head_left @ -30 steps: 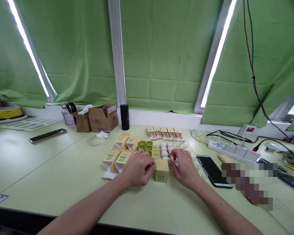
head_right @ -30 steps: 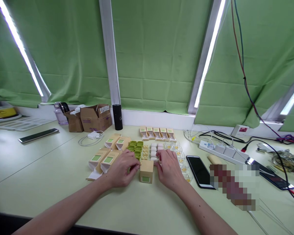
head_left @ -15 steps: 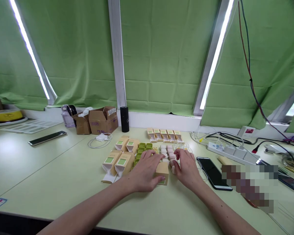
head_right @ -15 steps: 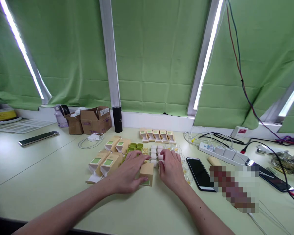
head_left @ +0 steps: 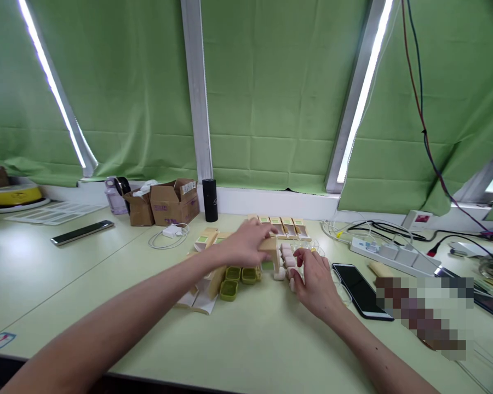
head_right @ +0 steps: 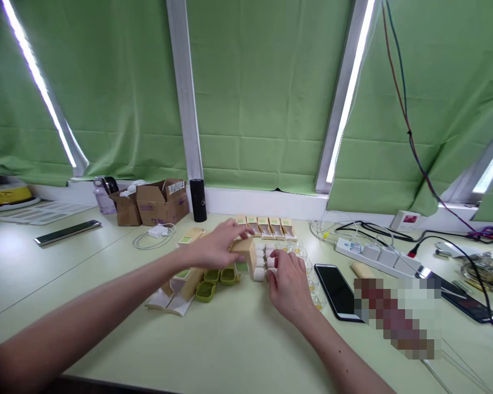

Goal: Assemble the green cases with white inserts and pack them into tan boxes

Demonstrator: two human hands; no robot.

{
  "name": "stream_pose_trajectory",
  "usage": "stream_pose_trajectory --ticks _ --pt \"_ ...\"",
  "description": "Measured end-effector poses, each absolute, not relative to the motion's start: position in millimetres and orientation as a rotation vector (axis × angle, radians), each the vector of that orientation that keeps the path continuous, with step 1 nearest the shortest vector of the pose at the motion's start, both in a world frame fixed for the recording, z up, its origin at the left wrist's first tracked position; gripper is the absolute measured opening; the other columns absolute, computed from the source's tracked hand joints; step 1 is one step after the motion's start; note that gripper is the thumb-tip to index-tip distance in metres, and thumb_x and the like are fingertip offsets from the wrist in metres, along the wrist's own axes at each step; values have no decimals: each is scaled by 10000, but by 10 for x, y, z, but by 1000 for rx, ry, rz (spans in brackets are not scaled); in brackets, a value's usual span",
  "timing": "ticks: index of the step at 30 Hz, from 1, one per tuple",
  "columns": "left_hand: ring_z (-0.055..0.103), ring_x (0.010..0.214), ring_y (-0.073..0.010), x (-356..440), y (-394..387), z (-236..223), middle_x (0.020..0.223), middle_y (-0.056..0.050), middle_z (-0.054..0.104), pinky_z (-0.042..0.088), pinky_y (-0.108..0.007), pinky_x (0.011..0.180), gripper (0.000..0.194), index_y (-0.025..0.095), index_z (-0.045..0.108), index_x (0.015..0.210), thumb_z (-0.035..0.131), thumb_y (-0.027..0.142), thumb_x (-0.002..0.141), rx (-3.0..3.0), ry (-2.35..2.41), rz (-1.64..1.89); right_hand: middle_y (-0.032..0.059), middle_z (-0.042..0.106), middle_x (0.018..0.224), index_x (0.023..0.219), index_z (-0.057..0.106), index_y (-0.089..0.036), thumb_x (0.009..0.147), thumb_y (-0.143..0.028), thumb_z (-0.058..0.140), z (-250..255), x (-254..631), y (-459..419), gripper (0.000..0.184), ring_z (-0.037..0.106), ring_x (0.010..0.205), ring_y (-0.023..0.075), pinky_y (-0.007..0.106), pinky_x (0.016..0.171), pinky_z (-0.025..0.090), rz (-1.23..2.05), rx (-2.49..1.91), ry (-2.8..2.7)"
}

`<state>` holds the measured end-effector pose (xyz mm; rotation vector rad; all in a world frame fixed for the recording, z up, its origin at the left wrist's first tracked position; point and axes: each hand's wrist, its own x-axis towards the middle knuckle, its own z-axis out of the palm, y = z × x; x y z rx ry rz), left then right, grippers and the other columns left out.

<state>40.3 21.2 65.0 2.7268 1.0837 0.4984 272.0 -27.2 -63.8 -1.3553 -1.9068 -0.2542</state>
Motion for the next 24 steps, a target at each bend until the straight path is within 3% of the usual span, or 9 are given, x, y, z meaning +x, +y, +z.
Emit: stream_pose_trajectory --ticks 8,14,17,24 --pt "520 1292 -338 222 1418 1005 1308 -99 716 445 -415 1027 641 204 554 1402 744 291 796 2754 1589 393 61 633 968 1161 495 -226 902 -147 519 -631 2681 -305 272 587 908 277 410 815 404 -255 -1357 -1920" --pt "549 1302 -348 191 1987 699 1311 -136 699 471 -488 1071 555 188 576 1380 753 232 856 2698 1825 271 68 633 985 1175 489 -230 895 -146 529 -623 2662 -320 295 587 921 288 416 812 406 -230 -1359 -1942" --pt "644 1200 -283 198 2121 486 1355 -120 640 560 -511 1014 409 174 610 1349 675 369 995 2681 1904 210 67 629 979 1184 489 -230 902 -147 527 -619 2654 -329 296 579 916 287 411 799 404 -234 -1351 -1954" --pt "674 1140 -262 204 2255 78 1339 -117 646 600 -480 958 397 168 618 1335 677 372 999 2624 1997 146 81 631 1001 1192 491 -234 911 -151 520 -648 2657 -314 294 566 906 290 424 789 402 -236 -1321 -1955"
